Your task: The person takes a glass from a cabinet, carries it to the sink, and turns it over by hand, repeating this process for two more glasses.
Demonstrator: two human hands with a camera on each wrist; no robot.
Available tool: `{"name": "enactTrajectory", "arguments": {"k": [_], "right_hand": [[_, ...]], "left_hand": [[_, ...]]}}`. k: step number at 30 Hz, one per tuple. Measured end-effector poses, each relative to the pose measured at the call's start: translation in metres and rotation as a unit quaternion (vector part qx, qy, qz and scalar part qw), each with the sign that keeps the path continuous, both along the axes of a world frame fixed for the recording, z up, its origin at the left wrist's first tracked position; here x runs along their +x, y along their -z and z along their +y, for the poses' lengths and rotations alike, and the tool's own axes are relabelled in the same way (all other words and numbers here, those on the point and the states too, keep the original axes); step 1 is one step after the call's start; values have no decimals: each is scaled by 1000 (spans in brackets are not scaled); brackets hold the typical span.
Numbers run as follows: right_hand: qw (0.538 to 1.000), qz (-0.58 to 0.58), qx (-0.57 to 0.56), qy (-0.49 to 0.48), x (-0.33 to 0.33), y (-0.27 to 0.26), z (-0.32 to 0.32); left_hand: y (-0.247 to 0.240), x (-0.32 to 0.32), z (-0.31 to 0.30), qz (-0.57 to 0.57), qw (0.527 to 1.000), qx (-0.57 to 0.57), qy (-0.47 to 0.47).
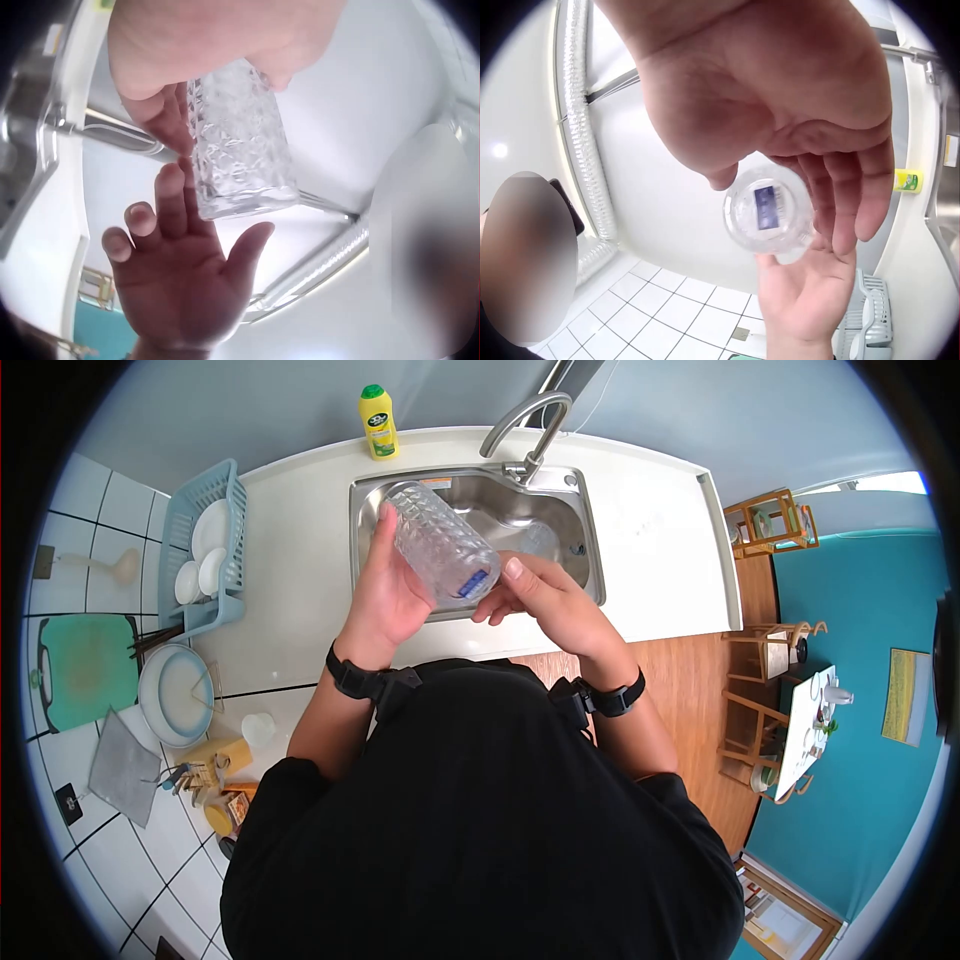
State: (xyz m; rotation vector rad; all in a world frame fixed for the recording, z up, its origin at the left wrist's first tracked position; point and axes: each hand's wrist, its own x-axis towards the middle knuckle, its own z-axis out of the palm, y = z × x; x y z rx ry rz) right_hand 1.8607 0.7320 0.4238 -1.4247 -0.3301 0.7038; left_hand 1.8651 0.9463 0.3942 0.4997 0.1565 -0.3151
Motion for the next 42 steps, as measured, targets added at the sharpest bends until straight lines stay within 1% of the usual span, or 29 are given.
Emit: {"name": "enactTrajectory", "arguments": {"k": [1, 2, 3, 4, 5, 6, 7, 8, 10, 11, 12, 13, 14, 20, 24, 26, 28, 29, 30, 31, 32, 34, 35, 37, 38, 39, 40, 42], "right_hand": [[999, -2, -37, -15, 1, 0, -1], [999, -3, -37, -16, 1, 3, -1], [1000, 22, 8, 3, 0, 6, 2], [997, 47, 52, 22, -1, 8, 5], [997, 46, 52, 21, -2, 8, 8], [989, 82, 119, 37, -3, 6, 12], [974, 118, 185, 52, -4, 4, 15], [974, 119, 185, 52, -3, -1, 15], [966, 132, 221, 39, -2, -12, 14], [963, 138, 222, 63, -2, -13, 14], [963, 138, 222, 65, -1, -14, 14], [969, 113, 211, 68, 2, -16, 14], [973, 88, 200, 70, 3, -17, 14], [979, 62, 179, 79, 4, -22, 7], [976, 53, 186, 99, 3, -16, 4], [984, 56, 135, 102, 0, -18, -1], [984, 74, 112, 118, -4, -13, -7], [988, 83, 92, 98, -6, -11, -14], [990, 92, 72, 79, -9, -7, -20], [987, 107, 74, 98, -14, -1, -23], [985, 109, 74, 110, -19, 1, -30], [986, 117, 68, 100, -31, 2, -49], [982, 122, 69, 124, -39, 2, -57], [981, 111, 63, 147, -59, 2, -79], [981, 103, 54, 157, -68, 3, -91], [979, 118, 76, 146, -80, 9, -109], [977, 109, 81, 162, -91, 9, -122], [968, 64, 127, 205, -120, 7, -151]], "left_hand": [[-2, -2, 1, -1, 1000, 0, 0], [-3, -3, 2, -63, 995, 77, -26], [-5, -5, 3, -125, 979, 153, -53], [-8, -8, 3, -126, 979, 153, -53], [-13, -12, 1, -208, 941, 249, -97], [-18, -17, 0, -286, 885, 340, -140], [-29, -22, -3, -312, 863, 374, -132], [-36, -24, -4, -312, 863, 375, -132], [-45, -28, -6, -444, 747, 483, -109], [-47, -28, -7, -445, 747, 482, -107], [-48, -26, -9, -479, 723, 482, -127], [-49, -25, -11, -512, 696, 481, -147], [-48, -24, -12, -513, 696, 480, -146], [-42, -24, -17, -503, 711, 470, -144], [-42, -25, -22, -477, 739, 455, -138], [-42, -24, -25, -465, 748, 455, -131], [-34, -26, -26, -389, 790, 460, -108], [-32, -25, -30, -390, 793, 457, -100], [-30, -23, -36, -380, 814, 429, -95], [-28, -22, -42, -370, 834, 400, -89], [-26, -21, -49, -373, 836, 395, -78], [-24, -22, -67, -352, 858, 371, -36], [-23, -22, -79, -359, 858, 366, -25], [-25, -30, -106, -343, 882, 324, 5], [-26, -34, -122, -354, 879, 320, 17], [-28, -39, -138, -401, 854, 330, 27], [-29, -45, -155, -448, 827, 337, 35], [-23, -62, -189, -487, 810, 322, 50]]}}
